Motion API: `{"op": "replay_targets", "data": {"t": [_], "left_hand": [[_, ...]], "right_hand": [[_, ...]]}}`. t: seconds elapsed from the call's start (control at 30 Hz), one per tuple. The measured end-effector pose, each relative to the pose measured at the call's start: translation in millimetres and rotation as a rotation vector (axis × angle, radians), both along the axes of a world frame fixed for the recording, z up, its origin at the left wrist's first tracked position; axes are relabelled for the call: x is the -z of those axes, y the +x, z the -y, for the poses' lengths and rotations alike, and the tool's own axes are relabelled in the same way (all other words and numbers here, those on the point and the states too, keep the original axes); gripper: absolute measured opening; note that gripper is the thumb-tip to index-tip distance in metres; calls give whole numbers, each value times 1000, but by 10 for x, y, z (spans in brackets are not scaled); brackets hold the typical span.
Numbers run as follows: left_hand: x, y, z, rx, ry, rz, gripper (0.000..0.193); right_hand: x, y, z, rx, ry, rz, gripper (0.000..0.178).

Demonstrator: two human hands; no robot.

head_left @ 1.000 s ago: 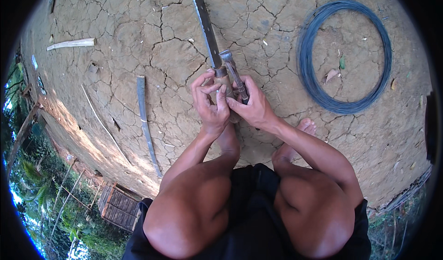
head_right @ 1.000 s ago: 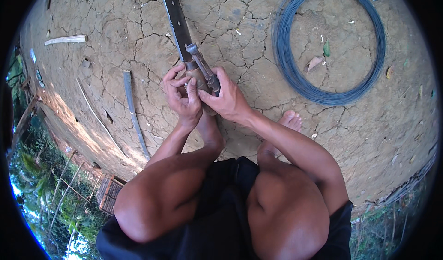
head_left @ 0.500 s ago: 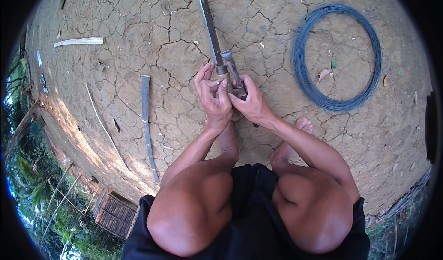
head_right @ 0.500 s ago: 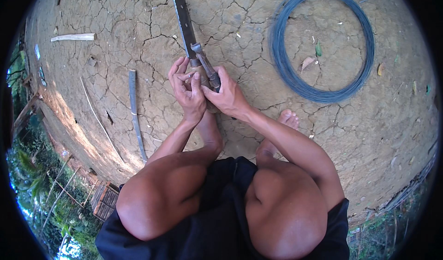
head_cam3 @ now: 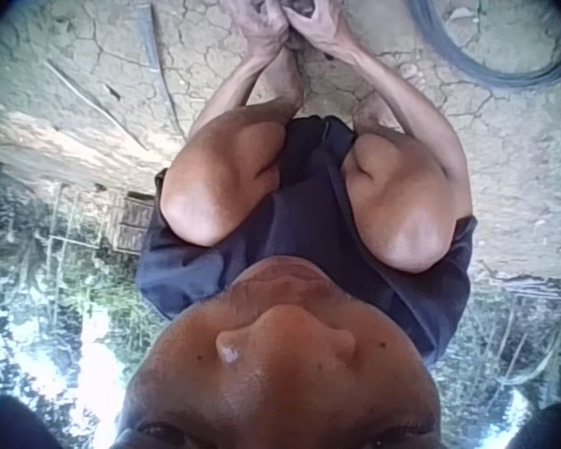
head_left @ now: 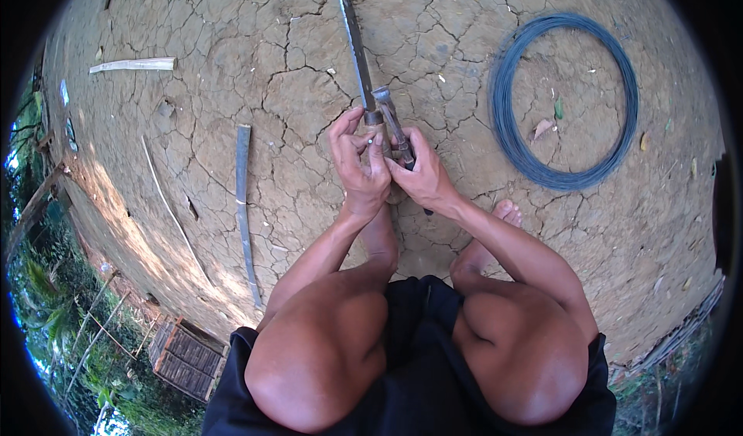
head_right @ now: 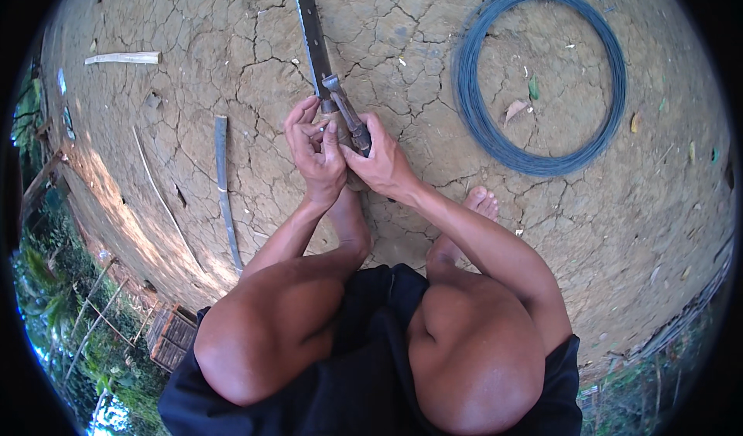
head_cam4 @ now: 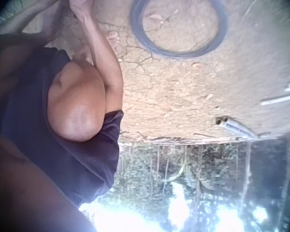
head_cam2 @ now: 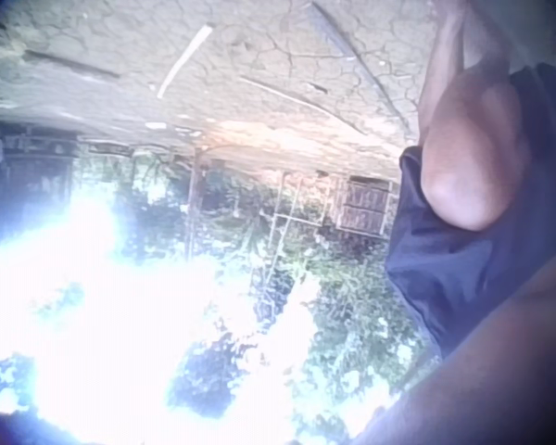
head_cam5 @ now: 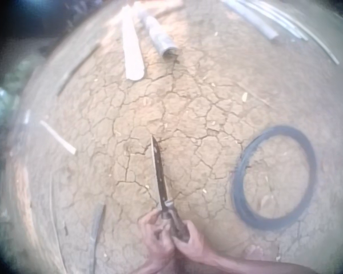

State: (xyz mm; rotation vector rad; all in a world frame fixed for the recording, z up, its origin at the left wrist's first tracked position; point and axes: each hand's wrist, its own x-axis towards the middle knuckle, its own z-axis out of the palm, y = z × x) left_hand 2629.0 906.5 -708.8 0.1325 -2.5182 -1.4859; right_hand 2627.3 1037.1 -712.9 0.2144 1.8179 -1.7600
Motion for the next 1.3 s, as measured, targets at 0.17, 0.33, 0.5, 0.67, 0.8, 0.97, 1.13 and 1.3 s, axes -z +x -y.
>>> {"op": "replay_targets", "data": {"t": [0.17, 0.33, 0.5, 0.67, 0.8, 0.97, 1.13, 1.3], "left_hand": [[-27, -16, -35, -19, -15, 20, 12], [-14, -6, 2, 18, -84, -14, 11], [-4, 9, -4, 9, 4, 4, 11], [-57, 16, -36, -31, 55, 80, 11], [-67, -20, -57, -8, 36, 53, 12], [-63, -12, -36, -8, 79, 89, 12], [-77, -26, -35, -3, 104, 120, 11], [-130, -49, -71, 6, 102, 138, 11]], "right_hand": [[37, 15, -21, 22, -8, -57, 42], [13, -7, -11, 11, 1, -51, 43], [14, 14, -12, 17, -5, -30, 44], [44, 22, -12, -1, -9, -34, 45], [38, 18, -10, -16, 7, 6, 45], [4, -2, 2, -22, 13, -7, 44], [-13, -8, 1, -15, 25, -41, 43], [27, 10, -37, -4, 0, -20, 44]]}}
